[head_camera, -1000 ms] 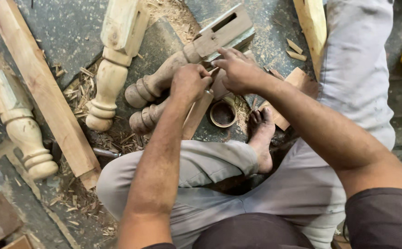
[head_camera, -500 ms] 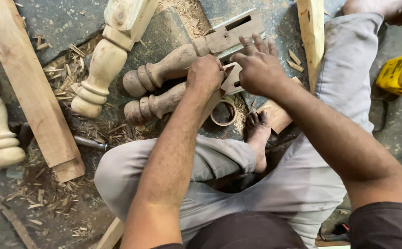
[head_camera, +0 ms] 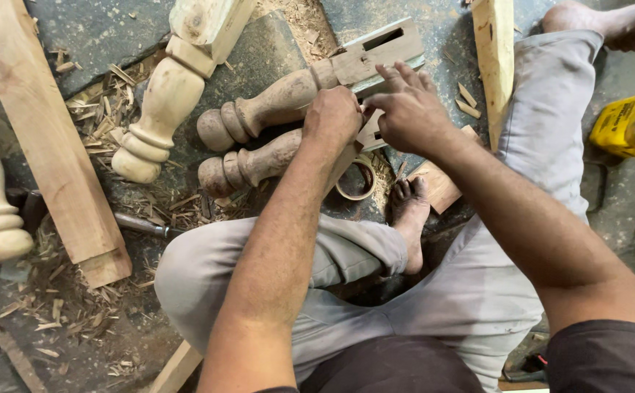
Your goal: The person sits on the workshop floor and assembles small wooden pieces. They apply adhesive from a yellow container to the edges of a wooden component, then use white tape to secure the pieces together. The person handles multiple wooden parts and tools while working on the floor.
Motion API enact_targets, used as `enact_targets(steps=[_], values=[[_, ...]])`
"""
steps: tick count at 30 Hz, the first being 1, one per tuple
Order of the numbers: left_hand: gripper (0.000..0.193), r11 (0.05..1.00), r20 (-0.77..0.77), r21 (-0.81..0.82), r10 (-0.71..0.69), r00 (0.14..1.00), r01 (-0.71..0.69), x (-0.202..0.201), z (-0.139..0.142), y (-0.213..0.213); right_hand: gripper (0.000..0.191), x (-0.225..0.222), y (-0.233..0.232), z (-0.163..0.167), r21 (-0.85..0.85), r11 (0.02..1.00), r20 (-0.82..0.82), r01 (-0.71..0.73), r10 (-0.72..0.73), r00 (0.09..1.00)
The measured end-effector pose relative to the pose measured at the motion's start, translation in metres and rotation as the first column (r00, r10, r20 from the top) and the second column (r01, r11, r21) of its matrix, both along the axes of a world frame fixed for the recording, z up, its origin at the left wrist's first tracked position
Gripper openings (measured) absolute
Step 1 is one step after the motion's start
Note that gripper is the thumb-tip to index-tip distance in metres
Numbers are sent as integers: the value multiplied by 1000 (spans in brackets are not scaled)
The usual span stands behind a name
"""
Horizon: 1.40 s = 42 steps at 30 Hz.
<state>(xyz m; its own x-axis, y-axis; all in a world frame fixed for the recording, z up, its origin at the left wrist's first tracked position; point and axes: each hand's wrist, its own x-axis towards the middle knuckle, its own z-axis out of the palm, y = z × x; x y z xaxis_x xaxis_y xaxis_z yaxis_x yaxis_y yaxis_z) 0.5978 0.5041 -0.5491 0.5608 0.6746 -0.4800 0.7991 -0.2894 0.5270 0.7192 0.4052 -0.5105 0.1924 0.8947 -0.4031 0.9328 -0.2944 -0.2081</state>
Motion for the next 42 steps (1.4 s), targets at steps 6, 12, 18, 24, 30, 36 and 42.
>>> enact_targets(steps=[6,12,18,24,30,36,42], values=[[16,996,16,-82,20,1000,-18,-6,3,-1,49,-10,-38,-31,-34,692,-721,721,-516,461],[16,989,185,118,-115,976,94,-22,-1,4,64,-66,-64,-110,-83,539,-996,838,-80,-47],[18,996,96,53,-76,992,71,-27,5,5,71,-95,-61,-131,359,559,-844,747,-148,516],[18,999,113,-1,-33,993,33,-28,9,6,76,-100,-54,-112,411,687,-553,599,-334,763],[17,999,73,3,-37,997,37,-29,8,6,71,-94,-66,-112,609,737,-92,292,-300,950],[19,998,136,-21,-52,989,56,-29,2,10,74,-75,-60,-113,396,580,-612,712,-411,676],[19,998,155,-5,-68,986,69,-34,-2,14,95,-88,-21,-123,253,720,-559,646,-437,705]])
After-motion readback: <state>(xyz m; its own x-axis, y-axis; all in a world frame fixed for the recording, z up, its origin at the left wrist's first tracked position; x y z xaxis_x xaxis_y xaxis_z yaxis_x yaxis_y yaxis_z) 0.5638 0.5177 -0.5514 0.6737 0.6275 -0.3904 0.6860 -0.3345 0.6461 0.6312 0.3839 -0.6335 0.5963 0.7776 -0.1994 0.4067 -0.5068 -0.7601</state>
